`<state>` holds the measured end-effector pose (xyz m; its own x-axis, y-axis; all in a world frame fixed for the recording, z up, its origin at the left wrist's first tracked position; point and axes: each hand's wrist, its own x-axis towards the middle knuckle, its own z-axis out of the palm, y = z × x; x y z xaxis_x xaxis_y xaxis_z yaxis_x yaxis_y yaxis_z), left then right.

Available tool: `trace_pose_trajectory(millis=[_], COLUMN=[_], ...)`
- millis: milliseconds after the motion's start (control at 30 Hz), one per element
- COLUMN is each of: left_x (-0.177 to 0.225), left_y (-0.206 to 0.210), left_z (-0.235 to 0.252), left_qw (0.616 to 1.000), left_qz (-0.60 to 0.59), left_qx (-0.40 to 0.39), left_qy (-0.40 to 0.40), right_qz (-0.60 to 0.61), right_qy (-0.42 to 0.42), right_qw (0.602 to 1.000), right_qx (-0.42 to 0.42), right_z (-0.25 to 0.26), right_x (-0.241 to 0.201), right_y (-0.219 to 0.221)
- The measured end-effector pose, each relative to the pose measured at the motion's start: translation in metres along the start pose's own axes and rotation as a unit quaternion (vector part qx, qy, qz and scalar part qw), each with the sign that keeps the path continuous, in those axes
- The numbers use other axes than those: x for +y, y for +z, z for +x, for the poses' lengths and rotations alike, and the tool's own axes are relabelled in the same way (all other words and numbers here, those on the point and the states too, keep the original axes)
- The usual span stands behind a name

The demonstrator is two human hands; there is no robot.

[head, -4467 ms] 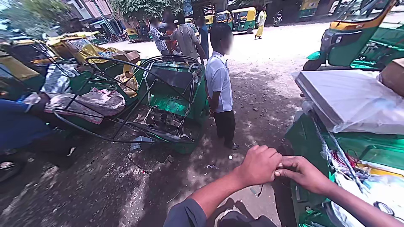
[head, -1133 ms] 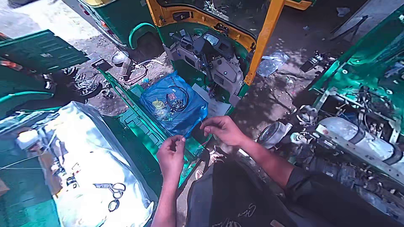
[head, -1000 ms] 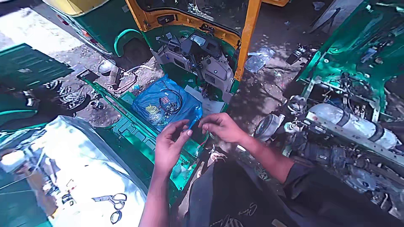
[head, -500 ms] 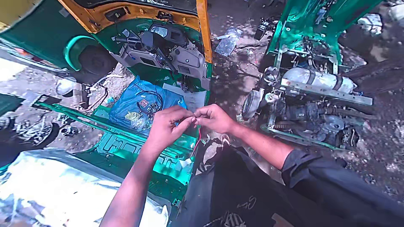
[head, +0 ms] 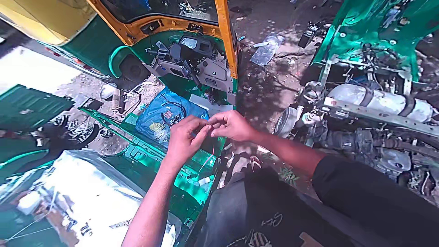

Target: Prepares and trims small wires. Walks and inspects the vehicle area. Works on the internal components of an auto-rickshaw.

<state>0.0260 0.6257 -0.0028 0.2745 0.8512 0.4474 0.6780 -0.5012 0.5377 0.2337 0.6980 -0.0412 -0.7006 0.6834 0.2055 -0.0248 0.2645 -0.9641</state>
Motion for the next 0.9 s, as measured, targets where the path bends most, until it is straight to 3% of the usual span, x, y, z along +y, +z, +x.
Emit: trace_pose_trajectory(millis=[100,333,567,900], left_x=[0.007,0.026,0.042,0.055], left_y=[0.01,0.034,0.05,0.062], left_z=[0.017,0.04,0.055,0.062], left_qw=[1.0,0.993,0.988,0.982], left_qz=[0.021,0.094,0.121,0.13], left_qx=[0.01,0.05,0.056,0.069], left_qy=[-0.013,-0.055,-0.081,-0.117], right_qz=[-0.004,-0.071,0.028,-0.053], right_qy=[-0.025,-0.052,-0.079,-0.061], right_qw=[0.999,0.994,0.986,0.99], right_qx=[-0.046,-0.069,-0.142,-0.117], right_z=[0.009,0.031,0.033,0.032], right_x=[0.004,0.019,0.02,0.02], right_y=[-0.027,-0.074,-0.097,-0.11])
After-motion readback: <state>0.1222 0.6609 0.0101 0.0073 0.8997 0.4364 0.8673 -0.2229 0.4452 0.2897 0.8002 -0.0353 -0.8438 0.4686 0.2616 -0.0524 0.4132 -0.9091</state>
